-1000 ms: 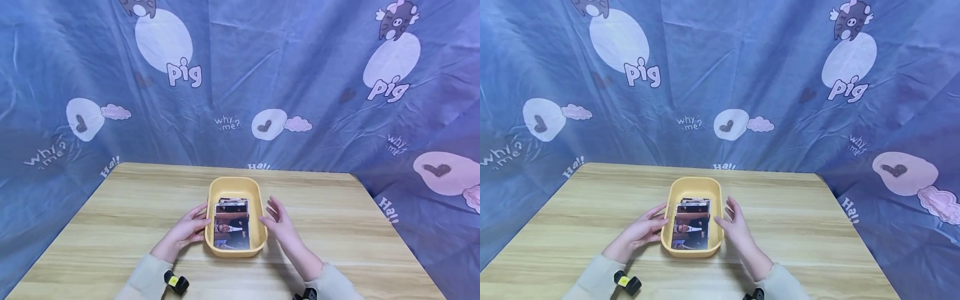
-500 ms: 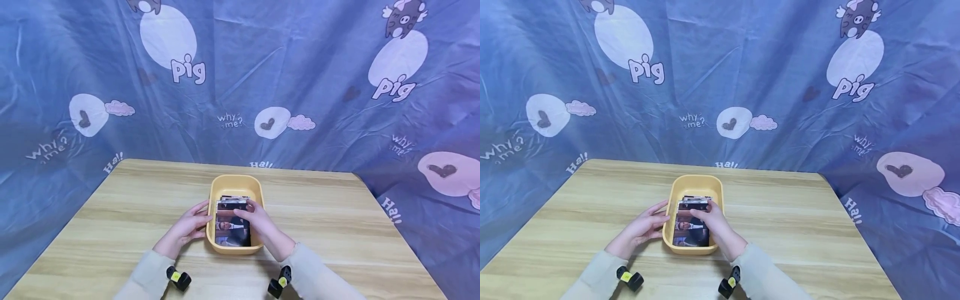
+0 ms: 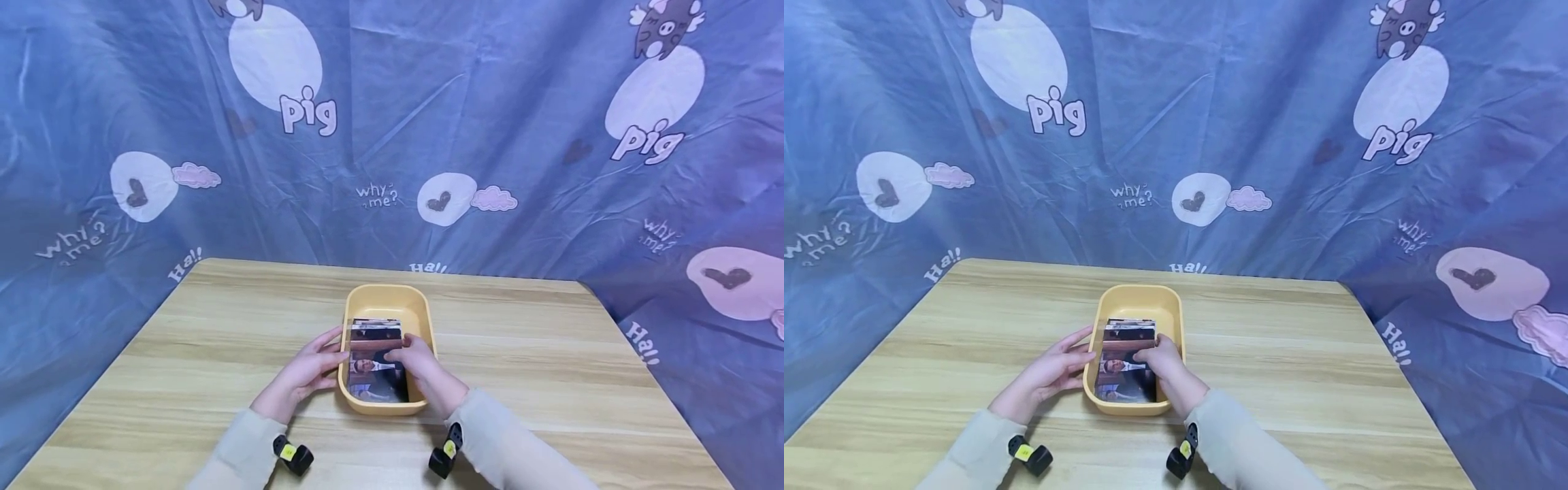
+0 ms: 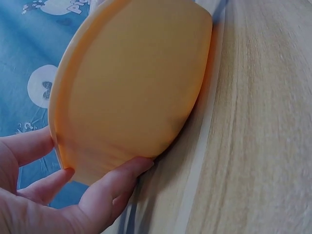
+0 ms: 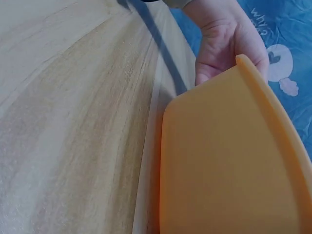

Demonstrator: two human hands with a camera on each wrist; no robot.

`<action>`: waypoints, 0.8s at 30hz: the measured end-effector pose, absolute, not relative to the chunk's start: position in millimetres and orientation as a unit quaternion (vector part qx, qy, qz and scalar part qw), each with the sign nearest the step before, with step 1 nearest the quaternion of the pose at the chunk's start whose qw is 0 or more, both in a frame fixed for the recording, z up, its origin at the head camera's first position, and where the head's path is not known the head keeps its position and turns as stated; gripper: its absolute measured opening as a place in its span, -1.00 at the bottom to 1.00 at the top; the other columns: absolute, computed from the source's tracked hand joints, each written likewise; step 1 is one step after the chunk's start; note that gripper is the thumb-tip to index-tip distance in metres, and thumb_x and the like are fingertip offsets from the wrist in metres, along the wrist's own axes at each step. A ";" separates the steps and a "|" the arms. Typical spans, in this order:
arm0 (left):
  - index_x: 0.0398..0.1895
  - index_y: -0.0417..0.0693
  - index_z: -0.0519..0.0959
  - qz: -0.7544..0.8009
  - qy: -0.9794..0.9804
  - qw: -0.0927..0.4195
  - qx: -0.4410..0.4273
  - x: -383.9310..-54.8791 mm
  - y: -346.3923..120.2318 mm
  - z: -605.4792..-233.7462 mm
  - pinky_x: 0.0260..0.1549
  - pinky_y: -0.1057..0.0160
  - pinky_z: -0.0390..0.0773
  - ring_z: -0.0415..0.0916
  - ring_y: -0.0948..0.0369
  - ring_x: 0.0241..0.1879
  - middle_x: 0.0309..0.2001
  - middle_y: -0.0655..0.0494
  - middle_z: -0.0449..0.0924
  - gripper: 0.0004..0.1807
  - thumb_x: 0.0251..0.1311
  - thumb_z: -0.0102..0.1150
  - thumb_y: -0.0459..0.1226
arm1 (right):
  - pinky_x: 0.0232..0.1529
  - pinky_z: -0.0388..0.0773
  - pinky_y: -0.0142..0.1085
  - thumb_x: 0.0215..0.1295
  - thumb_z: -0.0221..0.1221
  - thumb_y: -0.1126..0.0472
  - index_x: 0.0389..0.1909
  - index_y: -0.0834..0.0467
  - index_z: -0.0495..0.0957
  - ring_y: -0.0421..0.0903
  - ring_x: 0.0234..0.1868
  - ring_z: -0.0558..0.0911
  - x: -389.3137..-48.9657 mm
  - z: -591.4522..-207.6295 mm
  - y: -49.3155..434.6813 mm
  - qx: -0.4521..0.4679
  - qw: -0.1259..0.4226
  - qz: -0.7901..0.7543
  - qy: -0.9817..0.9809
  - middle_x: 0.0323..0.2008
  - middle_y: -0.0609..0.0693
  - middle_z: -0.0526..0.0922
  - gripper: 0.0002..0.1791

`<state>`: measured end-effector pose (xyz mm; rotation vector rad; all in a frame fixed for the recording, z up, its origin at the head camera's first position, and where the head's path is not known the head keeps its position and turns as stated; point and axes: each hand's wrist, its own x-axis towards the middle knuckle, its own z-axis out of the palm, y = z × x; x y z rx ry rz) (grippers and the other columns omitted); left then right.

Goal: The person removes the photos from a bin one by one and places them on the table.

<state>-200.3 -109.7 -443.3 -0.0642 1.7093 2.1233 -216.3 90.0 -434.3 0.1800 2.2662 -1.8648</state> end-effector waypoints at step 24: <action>0.34 0.06 0.04 0.760 0.616 0.205 -0.013 -198.3 -111.5 -446.9 -0.19 -0.01 0.55 0.40 -0.04 0.05 0.29 -0.25 0.07 -0.29 0.12 0.05 -0.37 | 0.06 0.38 -0.11 -0.08 0.02 0.50 0.15 0.49 0.19 0.12 -0.02 0.42 -215.1 -434.9 91.5 0.078 0.092 -0.634 0.764 0.06 0.39 0.36 -0.37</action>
